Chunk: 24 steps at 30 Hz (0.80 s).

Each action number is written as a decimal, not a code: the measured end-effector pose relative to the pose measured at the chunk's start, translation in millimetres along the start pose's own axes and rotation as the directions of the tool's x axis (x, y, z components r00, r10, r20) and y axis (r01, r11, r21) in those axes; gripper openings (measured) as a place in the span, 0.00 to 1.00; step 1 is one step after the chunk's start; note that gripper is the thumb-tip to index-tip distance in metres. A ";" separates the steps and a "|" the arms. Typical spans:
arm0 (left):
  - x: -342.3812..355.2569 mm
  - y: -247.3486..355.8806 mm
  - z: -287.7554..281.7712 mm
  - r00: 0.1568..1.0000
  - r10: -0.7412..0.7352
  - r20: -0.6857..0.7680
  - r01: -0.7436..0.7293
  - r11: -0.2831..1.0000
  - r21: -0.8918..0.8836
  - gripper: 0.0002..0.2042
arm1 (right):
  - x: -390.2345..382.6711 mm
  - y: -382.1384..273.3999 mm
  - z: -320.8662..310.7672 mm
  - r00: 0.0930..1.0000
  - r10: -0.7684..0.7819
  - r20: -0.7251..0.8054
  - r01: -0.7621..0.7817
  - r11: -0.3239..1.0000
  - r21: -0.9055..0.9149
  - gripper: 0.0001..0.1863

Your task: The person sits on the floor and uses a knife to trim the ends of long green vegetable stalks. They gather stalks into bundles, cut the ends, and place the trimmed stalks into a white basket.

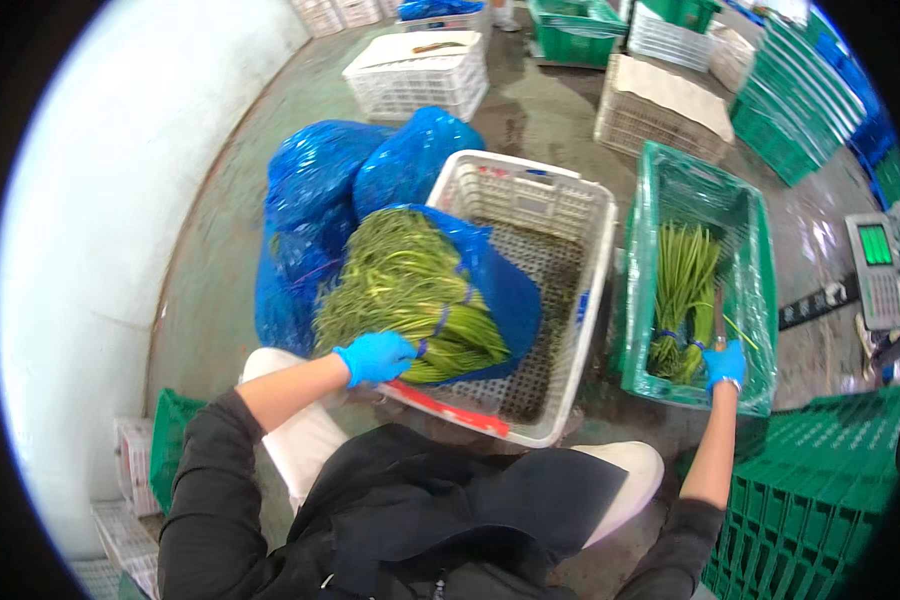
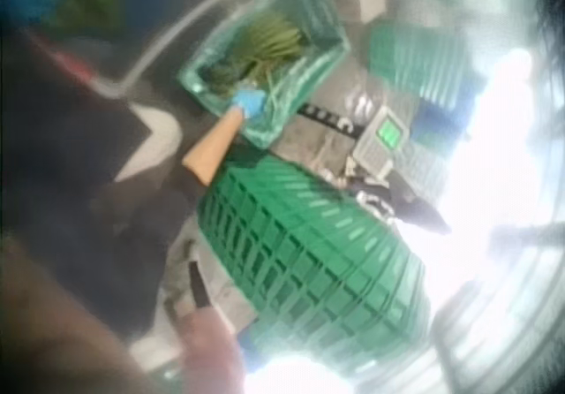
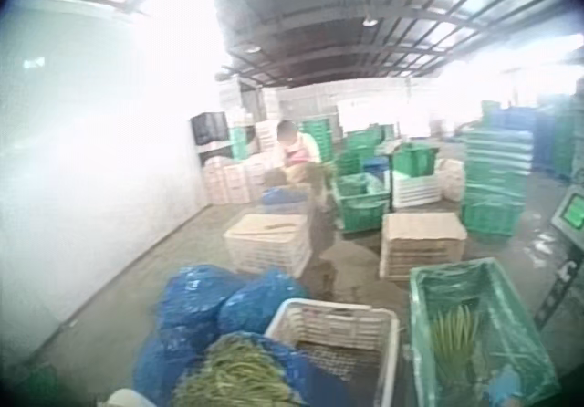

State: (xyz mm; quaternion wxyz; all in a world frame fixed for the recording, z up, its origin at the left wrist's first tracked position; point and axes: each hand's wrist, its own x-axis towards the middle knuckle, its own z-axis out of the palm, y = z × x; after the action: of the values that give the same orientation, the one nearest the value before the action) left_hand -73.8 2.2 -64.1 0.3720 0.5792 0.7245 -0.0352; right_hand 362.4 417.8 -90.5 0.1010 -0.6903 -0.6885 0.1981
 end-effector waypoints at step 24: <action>118.6 53.7 22.1 0.923 -0.043 -0.383 0.318 0.645 0.694 0.21 | -245.1 -87.5 150.4 0.552 -0.309 0.774 -0.670 0.387 0.633 0.12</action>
State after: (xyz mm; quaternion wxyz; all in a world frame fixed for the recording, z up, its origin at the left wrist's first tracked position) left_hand -22.5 105.5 -128.3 -0.0306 0.6007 0.7526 -0.2678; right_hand 227.2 157.7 -157.1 0.1029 -0.4260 -0.3304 0.8359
